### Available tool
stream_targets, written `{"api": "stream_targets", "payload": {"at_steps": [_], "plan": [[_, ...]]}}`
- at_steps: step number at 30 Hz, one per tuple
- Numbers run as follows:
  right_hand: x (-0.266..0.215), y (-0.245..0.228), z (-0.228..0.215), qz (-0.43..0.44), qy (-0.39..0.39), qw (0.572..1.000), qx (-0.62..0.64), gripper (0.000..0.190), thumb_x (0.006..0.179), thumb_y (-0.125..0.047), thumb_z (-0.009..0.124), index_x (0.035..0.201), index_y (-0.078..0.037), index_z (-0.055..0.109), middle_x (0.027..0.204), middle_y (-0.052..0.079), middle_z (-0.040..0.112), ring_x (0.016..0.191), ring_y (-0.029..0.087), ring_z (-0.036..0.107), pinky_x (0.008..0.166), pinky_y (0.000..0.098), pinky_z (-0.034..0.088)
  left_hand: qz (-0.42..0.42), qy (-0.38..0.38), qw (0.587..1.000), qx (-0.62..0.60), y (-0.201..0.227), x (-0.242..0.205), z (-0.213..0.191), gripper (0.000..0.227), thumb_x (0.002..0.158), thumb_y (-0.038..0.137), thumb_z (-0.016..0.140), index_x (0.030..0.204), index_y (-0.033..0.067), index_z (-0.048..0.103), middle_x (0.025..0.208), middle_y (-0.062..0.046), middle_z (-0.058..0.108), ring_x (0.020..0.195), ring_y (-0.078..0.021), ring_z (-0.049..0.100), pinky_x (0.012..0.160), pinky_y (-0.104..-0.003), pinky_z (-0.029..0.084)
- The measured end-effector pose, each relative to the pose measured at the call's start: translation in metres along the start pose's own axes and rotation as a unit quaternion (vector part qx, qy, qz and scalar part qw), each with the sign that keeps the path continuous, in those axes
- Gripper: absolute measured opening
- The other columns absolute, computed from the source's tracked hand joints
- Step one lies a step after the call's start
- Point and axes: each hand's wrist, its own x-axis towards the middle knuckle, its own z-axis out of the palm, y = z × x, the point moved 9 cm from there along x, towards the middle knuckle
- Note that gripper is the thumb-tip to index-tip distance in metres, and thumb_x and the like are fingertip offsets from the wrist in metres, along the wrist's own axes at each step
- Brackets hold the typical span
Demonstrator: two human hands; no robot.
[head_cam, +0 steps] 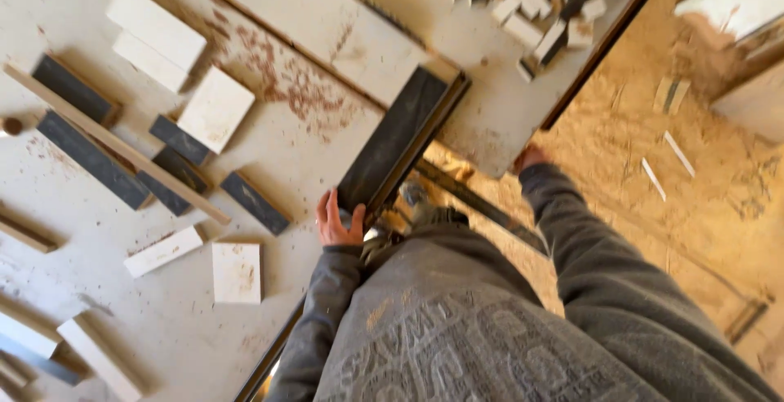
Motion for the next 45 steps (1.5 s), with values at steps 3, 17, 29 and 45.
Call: {"api": "stream_targets", "payload": {"at_steps": [3, 17, 29, 45], "plan": [[-0.001, 0.027, 0.038, 0.027, -0.046, 0.999, 0.002, 0.028, 0.116, -0.029, 0.052, 0.109, -0.005, 0.065, 0.102, 0.011, 0.073, 0.091, 0.026, 0.071, 0.087, 0.0337, 0.064, 0.005, 0.02, 0.999, -0.041, 0.004, 0.0, -0.005, 0.064, 0.091, 0.033, 0.077, 0.142, 0.0026, 0.056, 0.143, -0.02, 0.055, 0.126, -0.042, 0.058, 0.105, -0.049, 0.049], [-0.071, -0.054, -0.122, 0.23, 0.004, 0.935, 0.272, 0.03, 0.107, -0.026, 0.058, 0.118, 0.002, 0.063, 0.117, 0.025, 0.072, 0.103, 0.031, 0.071, 0.091, 0.0397, 0.058, 0.02, 0.011, 0.999, -0.031, -0.001, 0.004, -0.005, 0.051, 0.094, 0.033, 0.073, 0.135, 0.0043, 0.062, 0.144, -0.02, 0.053, 0.127, -0.0421, 0.055, 0.106, -0.052, 0.046], [-0.028, -0.034, -0.085, 0.039, 0.032, 0.945, 0.324, 0.024, 0.092, -0.02, 0.072, 0.112, -0.006, 0.075, 0.114, 0.018, 0.074, 0.097, 0.032, 0.073, 0.089, 0.0421, 0.059, -0.017, 0.102, 0.994, -0.028, -0.012, -0.006, -0.014, 0.041, 0.094, 0.028, 0.075, 0.127, 0.0048, 0.065, 0.139, -0.02, 0.057, 0.123, -0.0409, 0.059, 0.104, -0.049, 0.05], [-0.042, -0.052, -0.117, -0.134, 0.025, 0.99, 0.032, 0.036, 0.085, -0.027, 0.088, 0.111, -0.005, 0.078, 0.105, 0.019, 0.075, 0.089, 0.033, 0.074, 0.082, 0.0445, 0.06, -0.057, 0.158, 0.986, 0.007, -0.021, -0.013, -0.018, 0.038, 0.094, 0.025, 0.077, 0.125, 0.0047, 0.066, 0.128, -0.014, 0.061, 0.115, -0.0346, 0.063, 0.098, -0.044, 0.054]]}}
